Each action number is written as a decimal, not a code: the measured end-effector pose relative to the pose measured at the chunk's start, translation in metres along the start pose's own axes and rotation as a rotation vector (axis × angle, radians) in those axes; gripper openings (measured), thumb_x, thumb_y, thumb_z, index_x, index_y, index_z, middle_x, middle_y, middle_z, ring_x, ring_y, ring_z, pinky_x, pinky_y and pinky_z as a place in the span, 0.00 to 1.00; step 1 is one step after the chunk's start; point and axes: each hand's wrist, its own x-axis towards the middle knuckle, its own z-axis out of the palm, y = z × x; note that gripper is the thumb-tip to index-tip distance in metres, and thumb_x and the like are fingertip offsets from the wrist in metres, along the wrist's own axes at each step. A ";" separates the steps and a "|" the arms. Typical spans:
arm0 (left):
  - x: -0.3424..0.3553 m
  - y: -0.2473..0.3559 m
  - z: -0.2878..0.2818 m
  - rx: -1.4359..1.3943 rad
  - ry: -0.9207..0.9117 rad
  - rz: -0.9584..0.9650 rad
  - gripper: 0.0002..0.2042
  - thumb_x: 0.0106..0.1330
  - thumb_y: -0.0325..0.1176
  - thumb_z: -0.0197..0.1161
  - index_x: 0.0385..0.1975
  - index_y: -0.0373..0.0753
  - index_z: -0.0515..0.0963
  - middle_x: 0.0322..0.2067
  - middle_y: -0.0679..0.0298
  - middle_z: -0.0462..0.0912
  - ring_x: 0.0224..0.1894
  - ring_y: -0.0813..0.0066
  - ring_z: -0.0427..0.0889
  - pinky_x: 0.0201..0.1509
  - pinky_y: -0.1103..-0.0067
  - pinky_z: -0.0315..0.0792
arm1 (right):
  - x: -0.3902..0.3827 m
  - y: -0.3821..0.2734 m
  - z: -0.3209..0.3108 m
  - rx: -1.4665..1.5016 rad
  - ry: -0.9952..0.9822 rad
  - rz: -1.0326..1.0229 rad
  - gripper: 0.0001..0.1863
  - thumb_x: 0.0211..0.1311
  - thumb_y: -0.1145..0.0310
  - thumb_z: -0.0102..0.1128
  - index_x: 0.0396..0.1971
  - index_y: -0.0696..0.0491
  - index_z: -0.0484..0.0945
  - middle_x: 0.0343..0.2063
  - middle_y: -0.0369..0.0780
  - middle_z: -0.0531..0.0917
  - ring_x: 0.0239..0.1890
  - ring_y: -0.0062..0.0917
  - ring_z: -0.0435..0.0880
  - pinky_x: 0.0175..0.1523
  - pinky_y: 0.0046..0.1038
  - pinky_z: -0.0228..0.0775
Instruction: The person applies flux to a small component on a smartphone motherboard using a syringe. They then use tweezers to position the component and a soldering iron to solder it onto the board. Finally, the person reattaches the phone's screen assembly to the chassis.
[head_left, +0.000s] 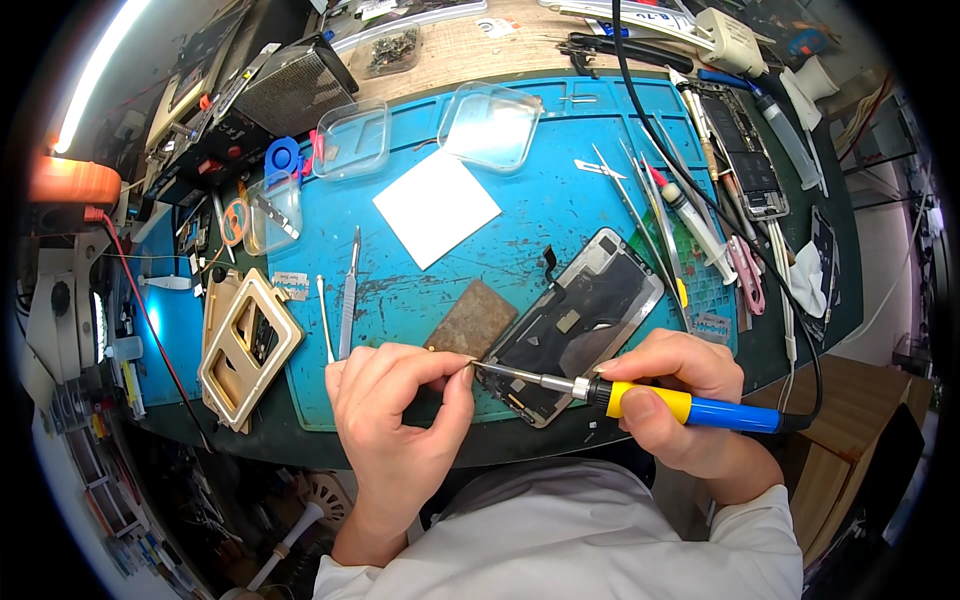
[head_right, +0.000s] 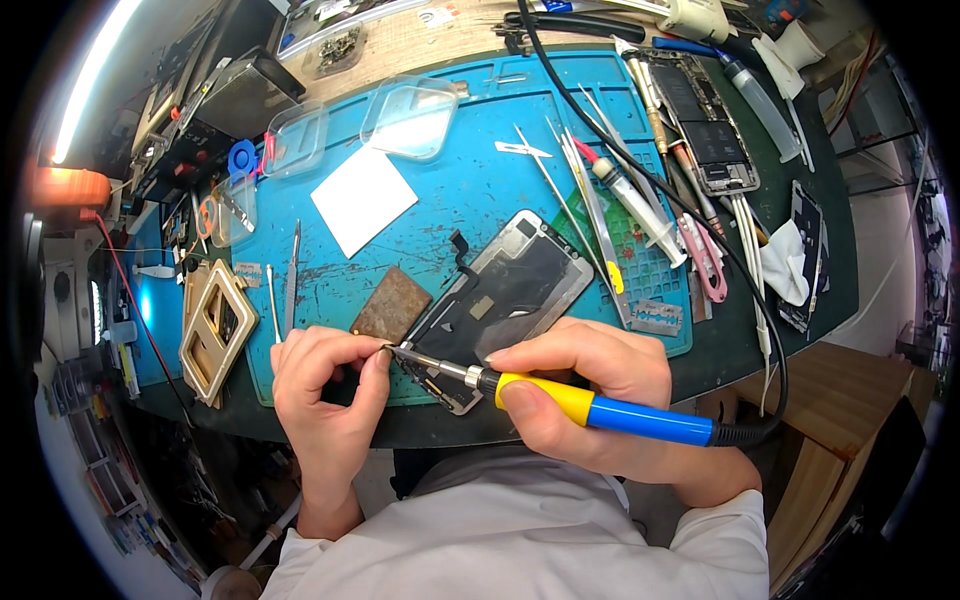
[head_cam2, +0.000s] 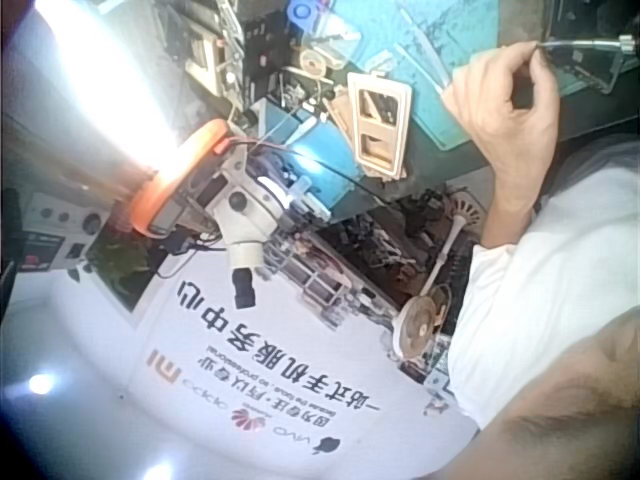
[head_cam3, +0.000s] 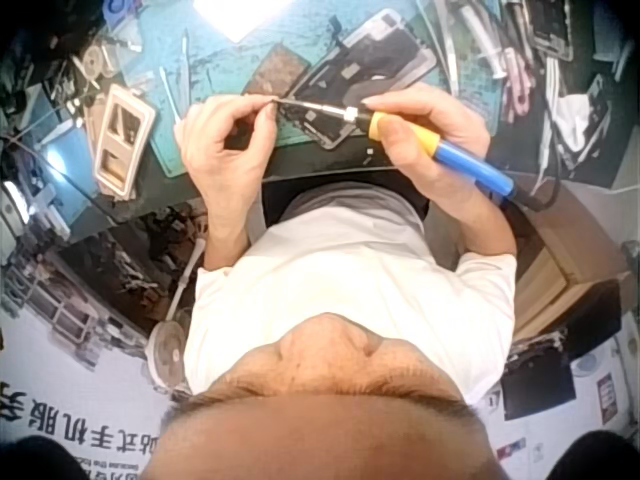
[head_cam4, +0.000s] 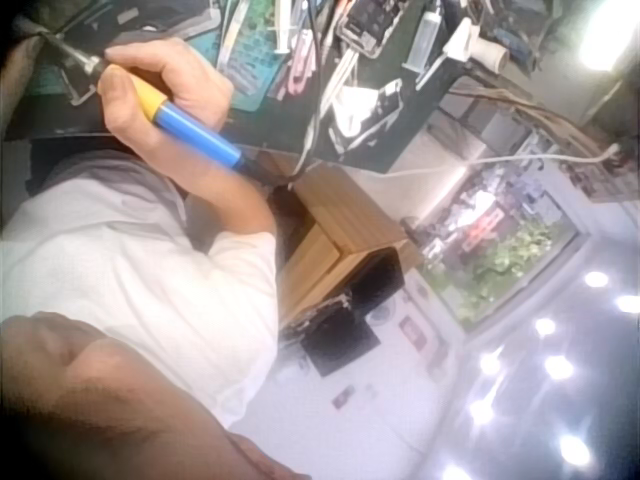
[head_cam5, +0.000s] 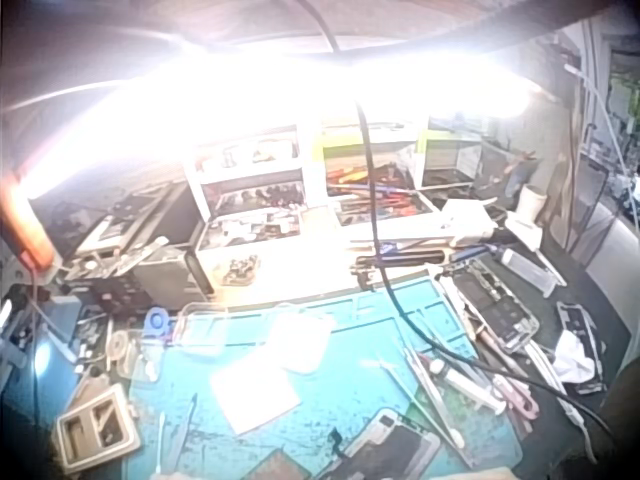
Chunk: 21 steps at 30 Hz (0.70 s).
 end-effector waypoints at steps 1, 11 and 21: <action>0.000 0.000 -0.001 0.001 -0.009 0.005 0.07 0.54 0.23 0.75 0.30 0.42 0.85 0.26 0.72 0.83 0.30 0.76 0.75 0.43 0.75 0.59 | 0.000 0.000 0.000 -0.001 -0.001 0.000 0.11 0.63 0.72 0.71 0.44 0.59 0.87 0.30 0.40 0.87 0.30 0.19 0.86 0.34 0.20 0.76; -0.001 0.001 -0.001 0.006 -0.017 0.003 0.07 0.55 0.22 0.74 0.30 0.41 0.84 0.26 0.70 0.82 0.31 0.76 0.74 0.43 0.76 0.60 | 0.000 0.000 0.001 -0.007 0.013 -0.003 0.11 0.63 0.72 0.72 0.44 0.59 0.87 0.29 0.40 0.87 0.29 0.19 0.86 0.34 0.20 0.76; -0.001 0.000 -0.001 0.007 -0.016 0.009 0.07 0.55 0.22 0.74 0.30 0.41 0.84 0.26 0.70 0.82 0.31 0.76 0.74 0.43 0.76 0.59 | -0.007 0.001 -0.003 0.071 0.054 0.037 0.11 0.66 0.72 0.69 0.45 0.61 0.85 0.30 0.42 0.86 0.30 0.20 0.86 0.35 0.21 0.76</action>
